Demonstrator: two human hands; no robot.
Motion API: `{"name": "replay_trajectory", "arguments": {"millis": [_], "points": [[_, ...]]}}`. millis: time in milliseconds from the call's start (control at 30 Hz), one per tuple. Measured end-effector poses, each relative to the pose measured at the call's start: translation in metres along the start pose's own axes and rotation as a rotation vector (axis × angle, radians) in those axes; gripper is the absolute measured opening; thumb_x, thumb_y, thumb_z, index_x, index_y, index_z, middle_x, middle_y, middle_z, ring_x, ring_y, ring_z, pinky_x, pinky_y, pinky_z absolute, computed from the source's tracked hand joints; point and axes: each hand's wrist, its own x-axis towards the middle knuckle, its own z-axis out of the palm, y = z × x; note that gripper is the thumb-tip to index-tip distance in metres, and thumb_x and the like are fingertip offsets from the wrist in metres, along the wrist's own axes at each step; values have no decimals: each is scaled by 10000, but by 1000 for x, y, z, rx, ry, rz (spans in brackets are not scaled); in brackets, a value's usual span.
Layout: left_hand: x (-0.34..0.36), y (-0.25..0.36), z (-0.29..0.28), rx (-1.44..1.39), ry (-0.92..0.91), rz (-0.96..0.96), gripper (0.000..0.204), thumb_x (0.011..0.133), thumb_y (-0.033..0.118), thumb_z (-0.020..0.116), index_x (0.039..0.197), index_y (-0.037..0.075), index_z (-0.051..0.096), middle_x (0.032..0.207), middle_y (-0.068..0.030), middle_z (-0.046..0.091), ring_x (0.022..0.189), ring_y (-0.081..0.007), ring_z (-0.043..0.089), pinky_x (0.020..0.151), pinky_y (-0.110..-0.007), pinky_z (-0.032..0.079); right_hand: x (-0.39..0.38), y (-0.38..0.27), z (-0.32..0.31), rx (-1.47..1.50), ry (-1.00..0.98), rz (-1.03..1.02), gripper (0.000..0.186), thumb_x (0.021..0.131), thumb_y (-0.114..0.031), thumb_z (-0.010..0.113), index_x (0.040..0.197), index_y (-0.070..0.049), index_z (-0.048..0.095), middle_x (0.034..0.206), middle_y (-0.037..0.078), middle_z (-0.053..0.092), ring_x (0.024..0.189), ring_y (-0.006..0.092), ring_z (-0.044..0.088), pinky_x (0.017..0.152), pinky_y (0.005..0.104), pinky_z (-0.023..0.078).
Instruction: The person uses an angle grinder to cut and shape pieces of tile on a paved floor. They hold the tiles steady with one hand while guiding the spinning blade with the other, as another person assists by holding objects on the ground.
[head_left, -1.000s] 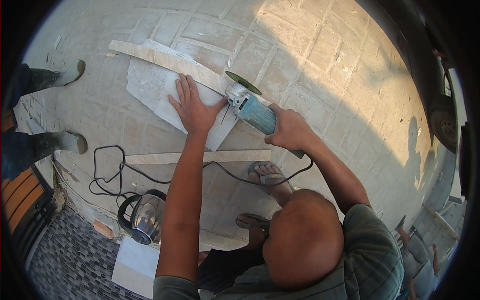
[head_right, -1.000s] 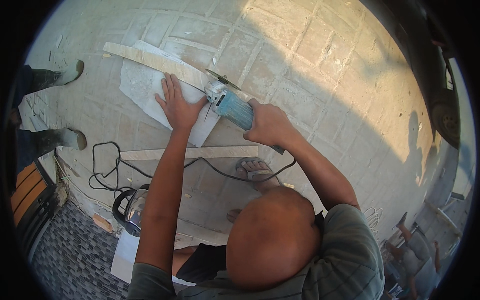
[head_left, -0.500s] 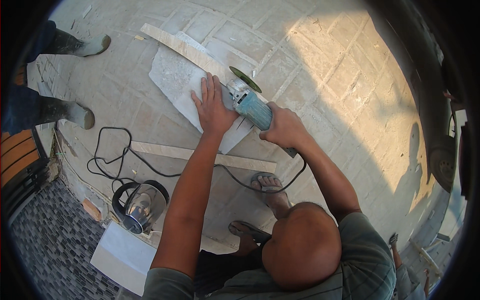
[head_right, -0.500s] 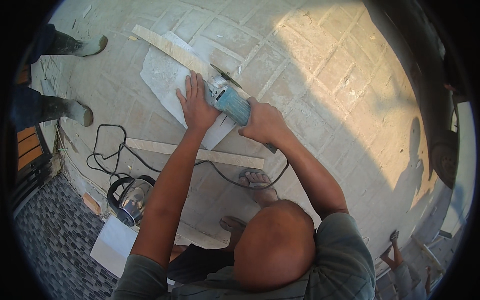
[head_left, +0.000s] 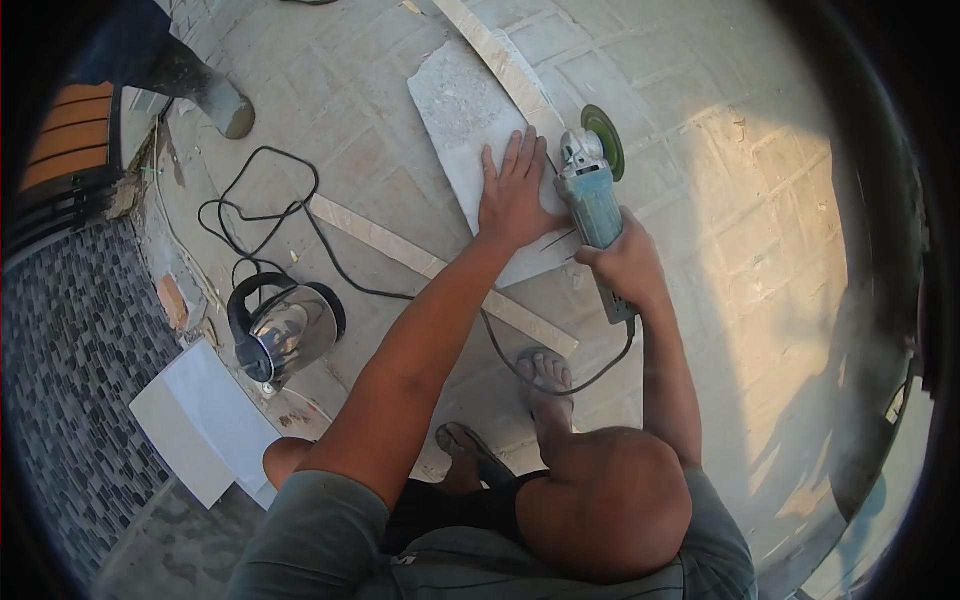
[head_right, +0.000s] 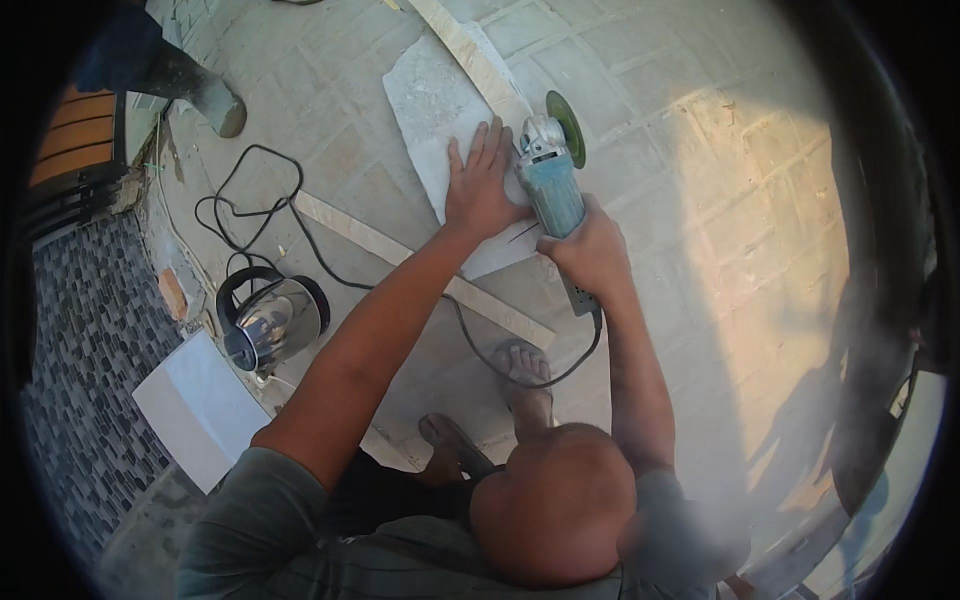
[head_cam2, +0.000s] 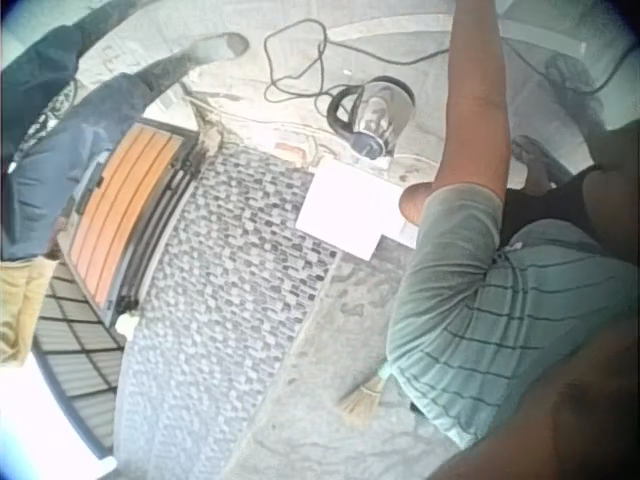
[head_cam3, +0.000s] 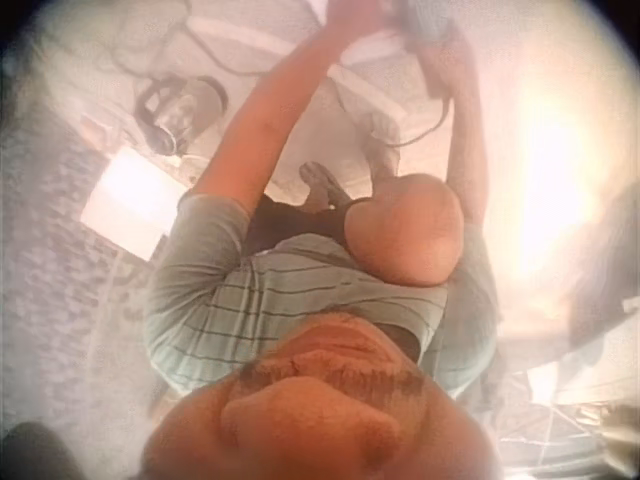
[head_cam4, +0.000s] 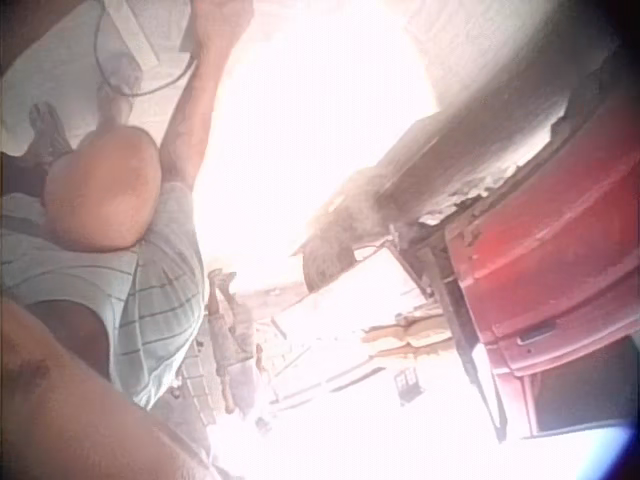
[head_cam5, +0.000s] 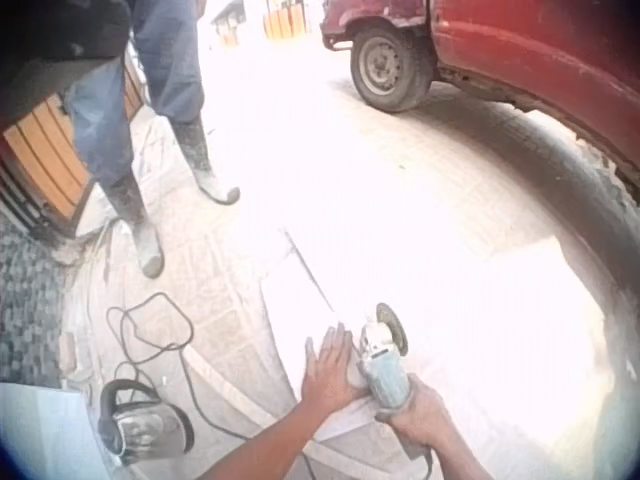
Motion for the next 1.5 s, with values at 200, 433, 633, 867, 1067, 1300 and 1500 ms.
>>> {"name": "replay_trajectory", "arguments": {"millis": [200, 433, 633, 867, 1067, 1300, 1500], "points": [[-27, -18, 3, 31, 41, 132, 1066, 830, 811, 650, 1643, 175, 383, 1766, -88, 214, 1640, -259, 151, 1293, -672, 33, -58, 17, -17, 230, 26, 103, 499, 724, -150, 801, 1142, 50, 617, 938, 121, 673, 825, 238, 638, 800, 377, 534], [17, -9, -11, 225, -160, 642, 691, 999, 661, 550, 1543, 237, 512, 1680, -19, 397, 1617, -182, 218, 1336, -555, 47, -104, 91, -39, 321, 130, 249, 449, 744, -116, 779, 1135, 24, 608, 917, 77, 628, 797, 195, 600, 756, 342, 511], [64, -16, -15, 270, -267, 969, 564, 1017, 601, 548, 1324, 131, 596, 1289, -45, 576, 1345, -227, 497, 1325, -499, 171, -119, 109, -27, 326, 147, 279, 444, 753, -104, 779, 1137, 35, 604, 912, 100, 658, 793, 217, 646, 747, 355, 538], [89, -18, -46, 272, -193, 1147, 599, 1004, 628, 527, 1245, 81, 576, 1184, -65, 548, 1197, -224, 540, 1047, -379, 471, -127, 99, -34, 285, 133, 290, 477, 747, -129, 797, 1157, 36, 616, 942, 88, 644, 820, 207, 618, 775, 359, 524], [70, -62, -61, 90, -199, 1334, 580, 961, 535, 666, 1310, 86, 551, 1162, -69, 535, 1138, -226, 561, 926, -370, 485, -134, 93, -25, 274, 116, 309, 435, 762, -144, 790, 1125, 26, 621, 919, 83, 649, 800, 200, 617, 757, 353, 521], [27, -76, -84, 136, -377, 1247, 567, 834, 460, 799, 1208, 122, 539, 1082, -36, 518, 1088, -208, 572, 905, -361, 488, -150, 94, -19, 279, 127, 312, 445, 762, -136, 794, 1137, 28, 617, 930, 82, 651, 812, 197, 620, 764, 349, 521], [-38, -111, -95, 177, -609, 1297, 549, 754, 439, 843, 1125, 161, 550, 1044, -7, 517, 1058, -185, 568, 866, -342, 466, -164, 102, -4, 302, 142, 289, 444, 761, -126, 799, 1133, 34, 615, 937, 82, 655, 817, 193, 625, 762, 342, 521]]}}
